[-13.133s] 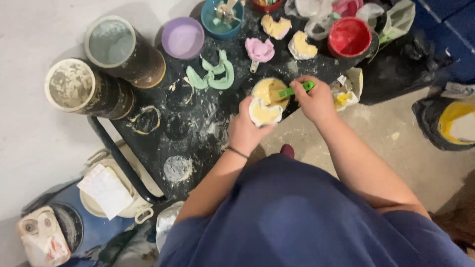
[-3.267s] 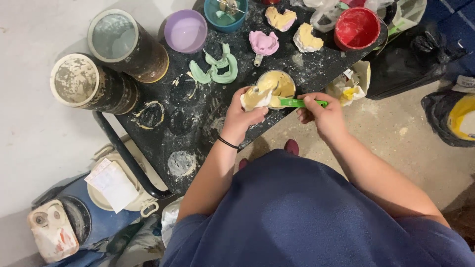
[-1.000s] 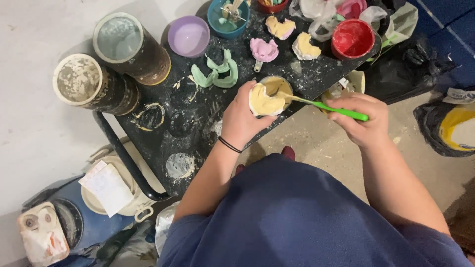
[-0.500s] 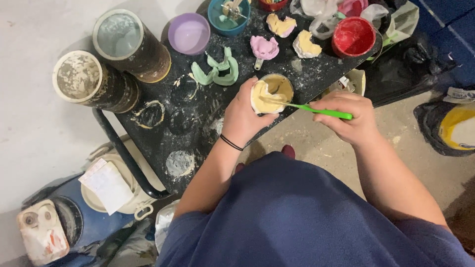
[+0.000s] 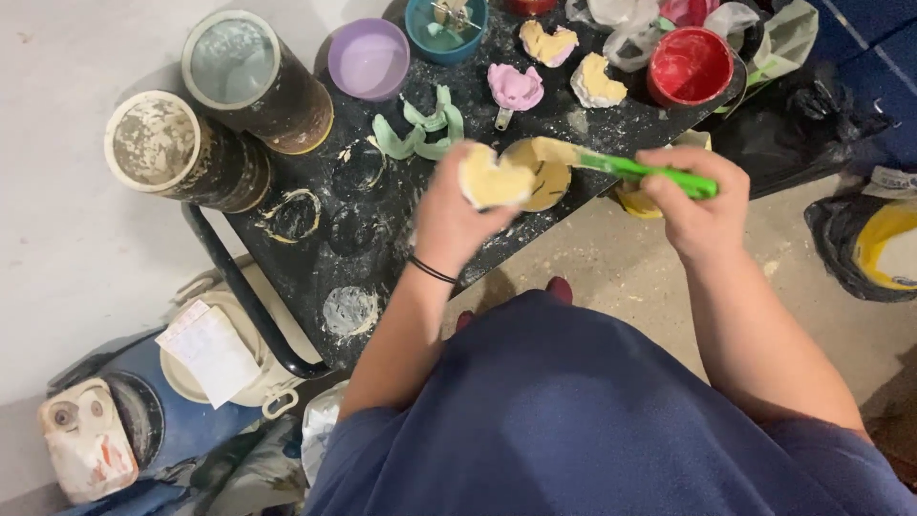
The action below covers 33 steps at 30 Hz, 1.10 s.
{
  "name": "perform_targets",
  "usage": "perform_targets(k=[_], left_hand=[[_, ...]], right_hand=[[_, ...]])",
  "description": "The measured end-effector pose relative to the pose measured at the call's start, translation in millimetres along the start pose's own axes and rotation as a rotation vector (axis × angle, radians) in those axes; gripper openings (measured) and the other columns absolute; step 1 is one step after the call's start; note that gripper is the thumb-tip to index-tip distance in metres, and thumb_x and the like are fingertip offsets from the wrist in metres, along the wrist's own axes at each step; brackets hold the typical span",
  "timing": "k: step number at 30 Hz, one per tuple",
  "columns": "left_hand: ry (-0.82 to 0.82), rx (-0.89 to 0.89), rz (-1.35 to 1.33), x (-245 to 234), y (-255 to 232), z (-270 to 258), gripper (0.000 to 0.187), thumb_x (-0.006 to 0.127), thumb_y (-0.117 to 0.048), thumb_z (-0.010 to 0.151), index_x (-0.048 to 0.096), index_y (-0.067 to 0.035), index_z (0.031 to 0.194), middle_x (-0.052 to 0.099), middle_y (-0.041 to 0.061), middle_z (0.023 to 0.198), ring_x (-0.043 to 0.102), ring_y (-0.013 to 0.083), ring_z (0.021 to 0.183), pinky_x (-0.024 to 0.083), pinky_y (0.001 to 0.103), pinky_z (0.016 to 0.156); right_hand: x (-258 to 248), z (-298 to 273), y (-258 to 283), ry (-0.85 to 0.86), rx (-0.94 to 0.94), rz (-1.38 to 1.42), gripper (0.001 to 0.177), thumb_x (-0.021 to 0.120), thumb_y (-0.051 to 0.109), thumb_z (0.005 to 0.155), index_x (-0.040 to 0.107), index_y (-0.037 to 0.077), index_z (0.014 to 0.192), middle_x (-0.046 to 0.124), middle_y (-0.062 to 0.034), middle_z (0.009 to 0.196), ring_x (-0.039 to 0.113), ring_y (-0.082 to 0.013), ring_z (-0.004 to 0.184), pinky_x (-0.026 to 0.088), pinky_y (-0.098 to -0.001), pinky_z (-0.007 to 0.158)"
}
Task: Mixing dental plaster and filling various dental impression molds using a small spatula at a laboratory workbench.
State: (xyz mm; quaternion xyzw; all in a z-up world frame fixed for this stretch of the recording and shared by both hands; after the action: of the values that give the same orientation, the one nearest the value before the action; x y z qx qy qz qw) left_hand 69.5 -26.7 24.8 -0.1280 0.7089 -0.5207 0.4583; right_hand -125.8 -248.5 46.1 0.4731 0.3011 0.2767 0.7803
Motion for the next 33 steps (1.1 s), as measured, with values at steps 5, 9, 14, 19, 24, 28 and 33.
perform_targets(k=[5, 9, 14, 19, 24, 28, 33], left_hand=[[-0.09, -0.056, 0.008, -30.2, 18.9, 13.8, 0.099, 0.097, -0.031, 0.071, 0.044, -0.011, 0.151, 0.062, 0.025, 0.139, 0.061, 0.0442, 0.131, 0.051, 0.05, 0.111], [0.006, -0.109, -0.058, -5.4, 23.0, 7.5, 0.1, 0.096, -0.032, 0.068, 0.043, -0.01, 0.15, 0.062, 0.028, 0.138, 0.06, 0.0465, 0.131, 0.051, 0.055, 0.109], [0.06, -0.152, -0.371, 33.9, 54.5, 11.7, 0.103, 0.099, -0.028, 0.067, 0.044, -0.008, 0.151, 0.061, 0.027, 0.141, 0.058, 0.0435, 0.134, 0.053, 0.048, 0.108], [0.121, -0.217, -0.599, 51.4, 69.6, 15.0, 0.101, 0.097, -0.019, 0.073, 0.039, -0.001, 0.154, 0.056, 0.03, 0.145, 0.054, 0.0415, 0.139, 0.055, 0.045, 0.107], [0.151, -0.338, -0.738, 57.2, 70.0, 9.1, 0.102, 0.093, -0.014, 0.075, 0.033, 0.003, 0.156, 0.048, 0.033, 0.148, 0.058, 0.0437, 0.132, 0.064, 0.052, 0.09], [0.16, -0.34, -0.743, 57.1, 73.1, 8.3, 0.102, 0.093, -0.015, 0.075, 0.033, 0.003, 0.156, 0.048, 0.032, 0.149, 0.058, 0.0413, 0.132, 0.063, 0.051, 0.091], [0.102, -0.32, -0.759, 47.6, 76.3, 4.9, 0.106, 0.095, -0.011, 0.072, 0.032, 0.002, 0.156, 0.05, 0.03, 0.147, 0.057, 0.0396, 0.133, 0.062, 0.048, 0.094]], right_hand=[[25.3, -6.6, -26.1, -0.005, 0.206, -0.067, 0.015, 0.066, -0.003, 0.105, 0.076, -0.004, 0.116, 0.072, -0.0239, 0.096, 0.068, -0.0267, 0.084, 0.054, -0.0392, 0.081], [47.2, -16.8, -61.1, 0.116, 0.187, -0.405, 0.018, 0.074, 0.017, 0.103, 0.08, 0.007, 0.117, 0.077, -0.0202, 0.106, 0.073, -0.0407, 0.101, 0.056, -0.045, 0.087], [69.2, -18.3, -50.5, 0.206, -0.048, -0.565, 0.017, 0.075, 0.019, 0.1, 0.08, 0.007, 0.112, 0.078, -0.0186, 0.101, 0.074, -0.04, 0.095, 0.059, -0.0455, 0.083], [80.6, -25.2, -46.7, 0.215, -0.022, -0.465, 0.021, 0.076, 0.02, 0.1, 0.078, 0.002, 0.11, 0.077, -0.0215, 0.1, 0.074, -0.0418, 0.094, 0.06, -0.0461, 0.082], [65.0, -46.2, -69.5, 0.098, 0.326, -0.165, 0.015, 0.075, 0.015, 0.099, 0.08, 0.009, 0.112, 0.075, -0.018, 0.09, 0.076, -0.0313, 0.083, 0.061, -0.0395, 0.071], [69.1, -59.4, -76.7, -0.013, 0.511, 0.09, 0.019, 0.066, 0.008, 0.103, 0.077, 0.004, 0.118, 0.072, -0.0204, 0.081, 0.074, -0.0254, 0.074, 0.062, -0.0357, 0.067], [80.7, -92.3, -131.3, -0.278, 0.873, 0.707, 0.033, 0.057, 0.03, 0.106, 0.069, 0.004, 0.121, 0.076, -0.0144, 0.081, 0.078, -0.02, 0.07, 0.068, -0.0339, 0.064]])
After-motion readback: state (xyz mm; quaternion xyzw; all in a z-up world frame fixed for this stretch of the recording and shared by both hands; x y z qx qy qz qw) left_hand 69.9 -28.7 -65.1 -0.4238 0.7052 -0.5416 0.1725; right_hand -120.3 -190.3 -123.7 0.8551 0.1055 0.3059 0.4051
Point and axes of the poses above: each hand's wrist, its own z-axis towards the middle knuckle, its own x-axis out of the palm, y = z × x, the point moved 6 cm from there along z, towards the middle knuckle
